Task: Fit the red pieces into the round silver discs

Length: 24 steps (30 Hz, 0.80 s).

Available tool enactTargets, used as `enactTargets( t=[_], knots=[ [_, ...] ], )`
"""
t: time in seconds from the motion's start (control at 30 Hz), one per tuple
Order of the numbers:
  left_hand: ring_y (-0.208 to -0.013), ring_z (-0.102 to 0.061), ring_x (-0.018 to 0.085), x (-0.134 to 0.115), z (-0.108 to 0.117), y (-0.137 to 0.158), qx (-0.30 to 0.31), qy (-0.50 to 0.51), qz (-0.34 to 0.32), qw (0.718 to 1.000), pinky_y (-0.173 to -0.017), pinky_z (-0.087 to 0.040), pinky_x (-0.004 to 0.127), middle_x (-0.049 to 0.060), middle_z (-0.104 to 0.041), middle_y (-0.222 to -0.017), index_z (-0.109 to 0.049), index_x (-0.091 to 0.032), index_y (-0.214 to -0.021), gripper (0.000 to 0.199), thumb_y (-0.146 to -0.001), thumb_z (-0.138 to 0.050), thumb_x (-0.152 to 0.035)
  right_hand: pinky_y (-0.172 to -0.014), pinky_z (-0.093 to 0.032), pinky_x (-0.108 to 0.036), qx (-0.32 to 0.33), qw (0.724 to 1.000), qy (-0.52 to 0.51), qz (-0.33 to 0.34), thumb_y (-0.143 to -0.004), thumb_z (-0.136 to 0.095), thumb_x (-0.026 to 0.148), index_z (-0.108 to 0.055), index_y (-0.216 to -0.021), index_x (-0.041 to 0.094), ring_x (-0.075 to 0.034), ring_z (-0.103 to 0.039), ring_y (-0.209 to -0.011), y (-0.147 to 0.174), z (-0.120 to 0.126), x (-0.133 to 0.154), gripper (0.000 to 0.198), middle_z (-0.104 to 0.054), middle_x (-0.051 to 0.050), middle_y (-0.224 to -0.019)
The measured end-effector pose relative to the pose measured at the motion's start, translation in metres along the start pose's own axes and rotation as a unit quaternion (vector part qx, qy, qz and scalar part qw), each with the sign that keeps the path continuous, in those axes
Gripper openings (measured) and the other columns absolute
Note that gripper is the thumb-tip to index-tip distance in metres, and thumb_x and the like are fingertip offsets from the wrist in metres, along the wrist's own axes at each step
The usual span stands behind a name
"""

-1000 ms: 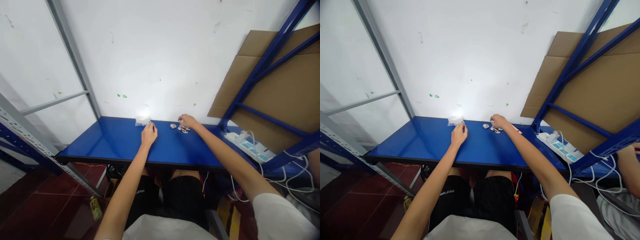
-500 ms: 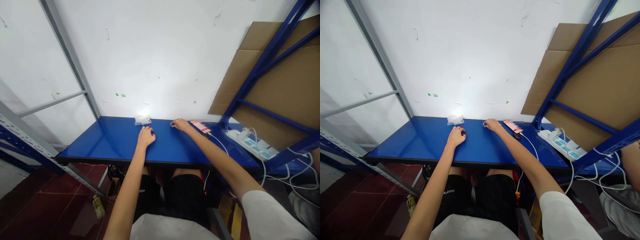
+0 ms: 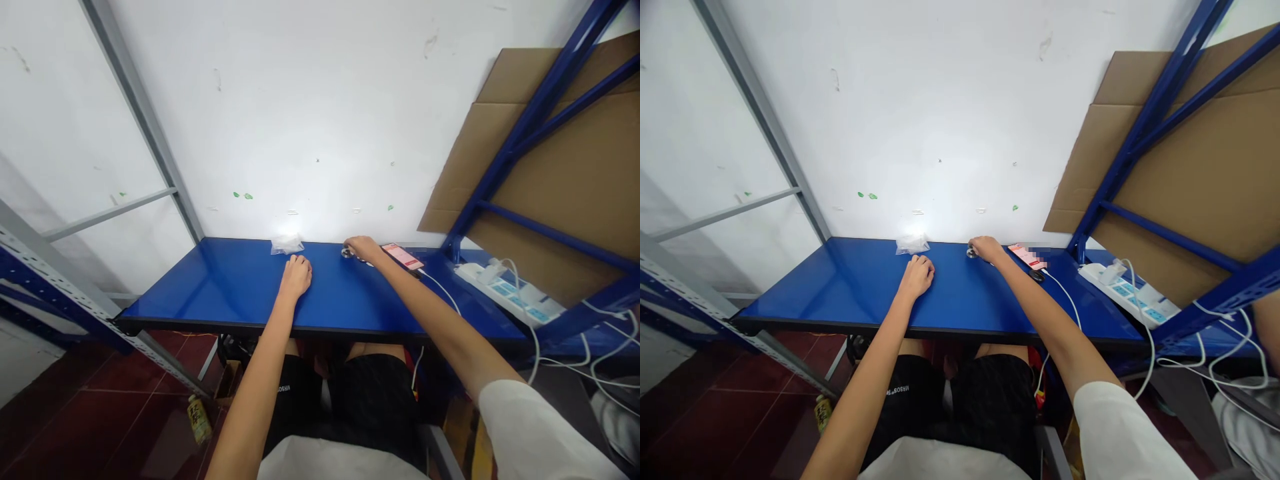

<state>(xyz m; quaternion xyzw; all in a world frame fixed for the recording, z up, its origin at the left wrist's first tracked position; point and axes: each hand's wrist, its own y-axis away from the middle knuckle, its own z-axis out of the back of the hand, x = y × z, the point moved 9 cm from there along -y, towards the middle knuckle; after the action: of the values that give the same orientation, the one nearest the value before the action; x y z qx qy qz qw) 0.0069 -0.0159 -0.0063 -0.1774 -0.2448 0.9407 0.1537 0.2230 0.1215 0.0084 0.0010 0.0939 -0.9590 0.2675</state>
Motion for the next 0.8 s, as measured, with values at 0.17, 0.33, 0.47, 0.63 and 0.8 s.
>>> enactTargets(
  t=[0.17, 0.33, 0.47, 0.63, 0.8],
  knots=[
    [-0.103, -0.066, 0.027, 0.000, 0.012, -0.002, -0.057, 0.108, 0.033, 0.992, -0.094, -0.051, 0.040, 0.011, -0.072, -0.107, -0.061, -0.020, -0.116, 0.021, -0.108, -0.042, -0.017, -0.107, -0.052, -0.035, -0.126, 0.986, -0.092, -0.050, -0.112, -0.046, 0.032, -0.071, -0.140, 0.025, -0.026, -0.072, -0.125, 0.017, 0.016, 0.004, 0.039, -0.077, -0.010, -0.136],
    [-0.102, -0.070, 0.023, -0.012, 0.003, -0.004, -0.045, 0.167, 0.006, 0.985, -0.095, -0.053, 0.035, 0.008, -0.075, -0.107, -0.065, -0.024, -0.112, 0.017, -0.107, -0.050, -0.019, -0.090, -0.067, -0.041, -0.228, 0.849, -0.462, -0.116, -0.105, -0.055, 0.046, -0.072, -0.129, 0.022, -0.029, -0.082, -0.102, 0.033, -0.005, 0.017, 0.038, -0.083, -0.010, -0.113],
    [-0.106, -0.072, 0.023, -0.022, -0.002, -0.005, -0.042, 0.194, -0.015, 0.980, -0.099, -0.054, 0.035, 0.007, -0.078, -0.112, -0.071, -0.025, -0.112, 0.017, -0.106, -0.057, -0.021, -0.079, -0.072, -0.051, -0.185, 0.721, -0.651, -0.146, -0.090, -0.077, 0.052, -0.073, -0.108, 0.020, -0.032, -0.083, -0.081, 0.034, -0.045, 0.047, 0.037, -0.083, -0.011, -0.093],
    [-0.096, -0.073, 0.022, -0.012, -0.010, -0.005, -0.052, 0.182, 0.042, 0.981, -0.093, -0.055, 0.033, 0.007, -0.080, -0.108, -0.077, -0.025, -0.113, 0.018, -0.103, -0.063, -0.022, -0.082, -0.073, -0.051, -0.157, 0.671, -0.715, -0.118, -0.084, -0.085, 0.050, -0.075, -0.107, 0.022, -0.031, -0.083, -0.081, 0.042, -0.055, 0.078, 0.038, -0.082, -0.008, -0.089],
    [-0.093, -0.070, 0.021, -0.012, -0.005, -0.004, -0.081, 0.133, 0.047, 0.987, -0.092, -0.053, 0.031, 0.007, -0.076, -0.100, -0.077, -0.023, -0.105, 0.014, -0.104, -0.064, -0.026, -0.079, -0.073, -0.046, -0.160, 0.669, -0.722, -0.081, -0.082, -0.085, 0.051, -0.077, -0.112, 0.021, -0.027, -0.083, -0.081, 0.048, -0.052, 0.092, 0.043, -0.083, -0.006, -0.093]
  ],
)
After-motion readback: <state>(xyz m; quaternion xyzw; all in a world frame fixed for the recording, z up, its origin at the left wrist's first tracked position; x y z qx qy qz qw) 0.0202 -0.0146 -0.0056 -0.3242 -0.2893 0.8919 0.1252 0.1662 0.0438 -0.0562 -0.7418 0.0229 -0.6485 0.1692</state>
